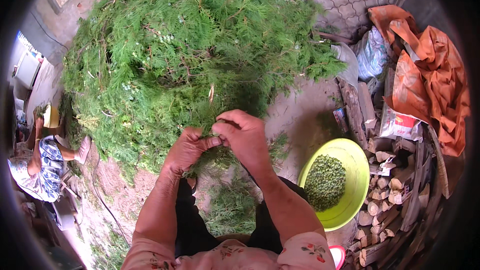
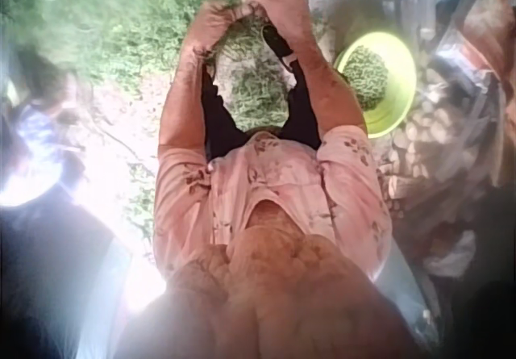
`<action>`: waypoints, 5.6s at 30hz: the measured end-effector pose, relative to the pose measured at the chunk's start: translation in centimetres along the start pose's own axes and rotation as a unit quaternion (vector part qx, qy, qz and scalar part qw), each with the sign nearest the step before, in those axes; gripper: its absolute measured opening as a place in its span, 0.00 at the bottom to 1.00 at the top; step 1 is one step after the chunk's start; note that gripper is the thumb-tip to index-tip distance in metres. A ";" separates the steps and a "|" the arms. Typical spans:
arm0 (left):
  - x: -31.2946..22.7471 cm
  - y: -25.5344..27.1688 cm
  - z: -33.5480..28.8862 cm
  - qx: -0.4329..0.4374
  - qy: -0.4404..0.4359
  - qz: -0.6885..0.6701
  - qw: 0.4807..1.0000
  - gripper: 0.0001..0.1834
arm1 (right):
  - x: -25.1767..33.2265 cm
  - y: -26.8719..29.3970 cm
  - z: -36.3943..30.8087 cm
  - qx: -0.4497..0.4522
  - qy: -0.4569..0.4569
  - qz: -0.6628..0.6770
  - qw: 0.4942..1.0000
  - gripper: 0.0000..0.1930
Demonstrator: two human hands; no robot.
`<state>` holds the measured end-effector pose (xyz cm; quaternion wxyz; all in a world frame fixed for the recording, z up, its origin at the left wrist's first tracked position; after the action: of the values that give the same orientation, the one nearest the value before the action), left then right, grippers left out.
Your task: Harvesting small green seeds from conifer branches by hand into a bucket.
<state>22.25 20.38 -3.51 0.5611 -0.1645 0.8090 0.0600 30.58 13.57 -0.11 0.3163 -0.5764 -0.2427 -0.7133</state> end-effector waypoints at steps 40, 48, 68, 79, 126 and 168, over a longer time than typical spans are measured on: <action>1.3 0.9 0.3 -0.101 -0.019 -0.355 0.929 0.07 | -3.0 -1.2 -1.2 -0.015 -0.126 0.224 0.966 0.08; 0.4 2.3 0.0 -0.160 -0.116 -0.297 0.934 0.07 | -1.8 -1.6 -0.6 0.013 -0.053 0.109 0.993 0.09; -0.7 2.4 -0.8 -0.252 -0.104 0.070 0.959 0.07 | 4.1 -1.5 0.2 0.035 0.214 -0.141 0.966 0.10; -2.0 2.0 -1.4 -0.287 -0.139 0.174 0.932 0.08 | 4.2 -2.4 -0.4 0.066 0.220 -0.197 0.953 0.10; 1.7 1.0 0.9 -0.060 -0.005 -0.421 0.905 0.21 | -1.0 -2.8 0.2 0.125 -0.021 -0.021 0.992 0.15; 3.6 2.1 1.4 -0.096 0.034 -0.541 0.835 0.15 | -0.8 0.4 0.3 -0.035 -0.029 0.075 0.996 0.06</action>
<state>21.62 22.01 -7.54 0.4578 -0.6306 0.5999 -0.1812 31.17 13.59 -0.87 0.3414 -0.6243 -0.1826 -0.6785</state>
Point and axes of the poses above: each hand's wrist, its own z-axis towards the middle knuckle, its own y-axis out of the back of the hand, x = y × z, the point moved 10 cm from there along z, towards the middle knuckle, and after that the axes turned 11 degrees about y, right-handed, at the moved point
